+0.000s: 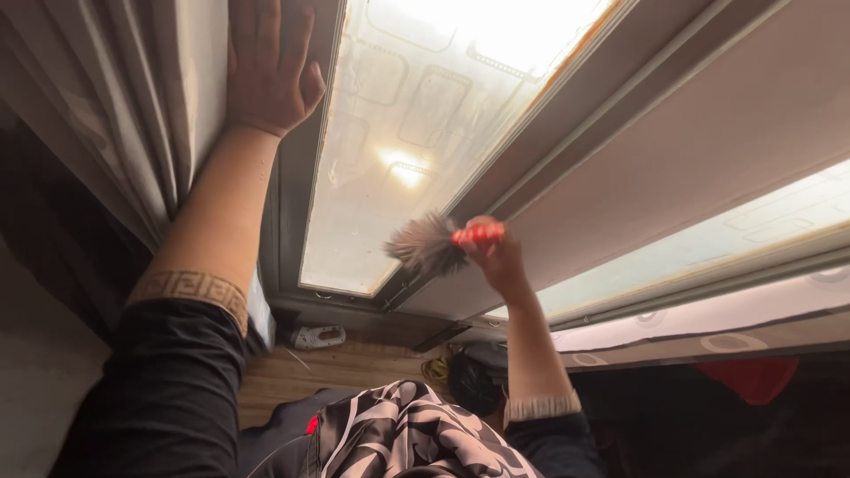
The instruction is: Dusting the window panes and frames using a feather duster.
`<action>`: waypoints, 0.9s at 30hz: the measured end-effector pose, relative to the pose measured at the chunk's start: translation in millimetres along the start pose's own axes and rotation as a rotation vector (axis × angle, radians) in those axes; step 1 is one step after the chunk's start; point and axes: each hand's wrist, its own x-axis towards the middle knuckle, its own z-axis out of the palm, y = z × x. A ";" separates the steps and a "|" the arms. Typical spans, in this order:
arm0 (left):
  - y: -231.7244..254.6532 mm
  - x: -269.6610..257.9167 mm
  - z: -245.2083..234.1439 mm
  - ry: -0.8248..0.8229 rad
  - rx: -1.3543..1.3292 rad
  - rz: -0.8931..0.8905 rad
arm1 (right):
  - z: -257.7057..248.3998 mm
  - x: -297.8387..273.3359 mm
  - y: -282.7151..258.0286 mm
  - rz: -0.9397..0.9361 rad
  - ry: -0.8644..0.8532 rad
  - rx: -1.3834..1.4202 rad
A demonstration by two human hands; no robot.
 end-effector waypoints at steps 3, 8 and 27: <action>-1.3 -4.3 7.7 0.008 0.023 -0.001 | 12.5 50.8 -8.6 0.091 0.068 0.023; -5.8 -7.5 19.6 0.075 -0.161 0.037 | 66.0 112.9 -11.6 0.187 0.030 0.079; 6.1 4.3 -10.5 0.146 0.040 0.026 | 101.6 208.6 -50.9 0.185 0.144 0.025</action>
